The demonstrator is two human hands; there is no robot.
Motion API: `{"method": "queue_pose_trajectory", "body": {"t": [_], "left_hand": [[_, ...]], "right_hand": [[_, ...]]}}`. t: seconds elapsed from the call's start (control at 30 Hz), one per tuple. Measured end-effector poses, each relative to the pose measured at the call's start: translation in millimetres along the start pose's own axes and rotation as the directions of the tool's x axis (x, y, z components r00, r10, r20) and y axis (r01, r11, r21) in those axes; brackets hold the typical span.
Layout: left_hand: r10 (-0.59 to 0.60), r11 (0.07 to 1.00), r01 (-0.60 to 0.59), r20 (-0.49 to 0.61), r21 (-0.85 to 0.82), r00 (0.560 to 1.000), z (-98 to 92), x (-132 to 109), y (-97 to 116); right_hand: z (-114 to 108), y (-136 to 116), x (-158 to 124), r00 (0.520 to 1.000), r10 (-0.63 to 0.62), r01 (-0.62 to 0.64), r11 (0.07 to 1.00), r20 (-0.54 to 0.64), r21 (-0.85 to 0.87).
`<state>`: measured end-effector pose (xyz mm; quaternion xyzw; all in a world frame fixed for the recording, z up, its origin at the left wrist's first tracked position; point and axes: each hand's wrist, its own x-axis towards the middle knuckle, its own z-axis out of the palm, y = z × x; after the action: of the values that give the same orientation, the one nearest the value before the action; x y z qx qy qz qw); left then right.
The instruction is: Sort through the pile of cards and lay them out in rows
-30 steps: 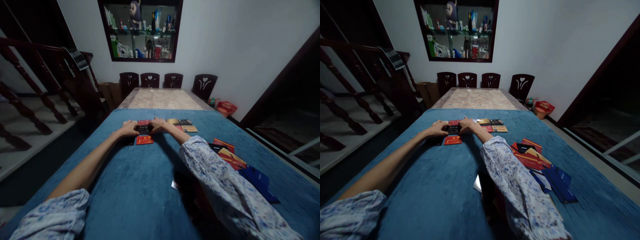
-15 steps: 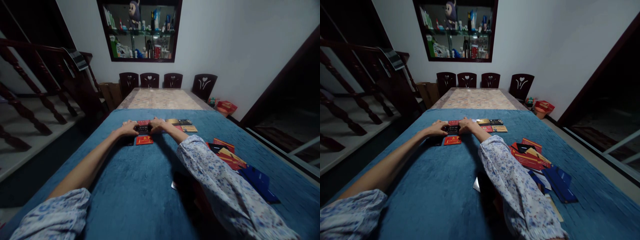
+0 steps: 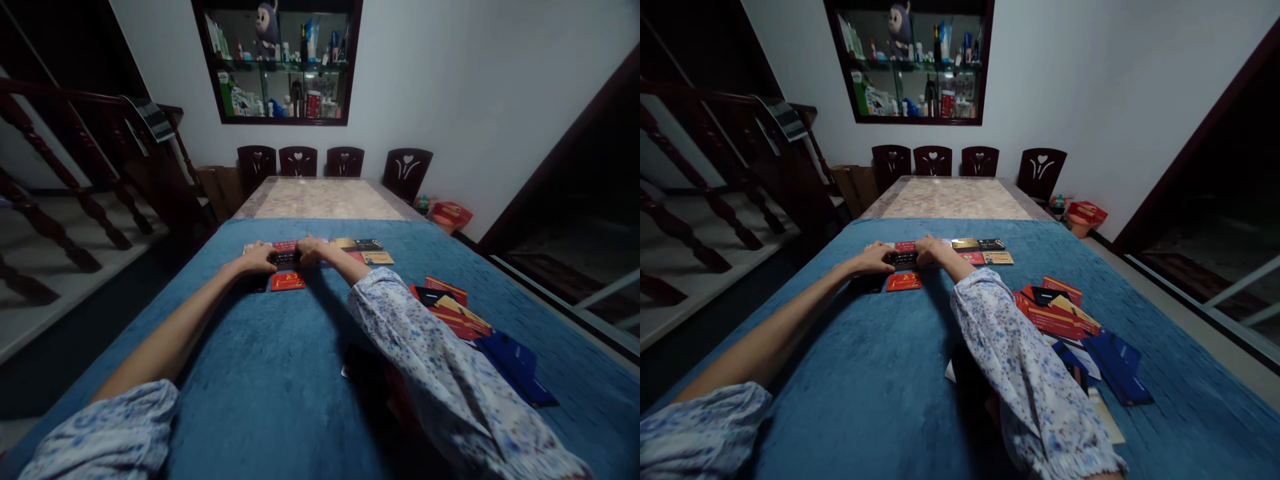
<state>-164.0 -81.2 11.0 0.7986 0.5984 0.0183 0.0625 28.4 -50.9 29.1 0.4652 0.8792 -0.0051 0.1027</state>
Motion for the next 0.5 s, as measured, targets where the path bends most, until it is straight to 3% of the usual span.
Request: {"method": "queue_pose_trajectory", "body": {"t": [0.5], "left_hand": [[0.027, 0.999, -0.028, 0.019, 0.043, 0.999, -3.3, -7.3, 5.8]], "right_hand": [[-4.3, -0.5, -7.2, 1.000, -0.027, 0.027, 0.999, 0.013, 0.025]]}}
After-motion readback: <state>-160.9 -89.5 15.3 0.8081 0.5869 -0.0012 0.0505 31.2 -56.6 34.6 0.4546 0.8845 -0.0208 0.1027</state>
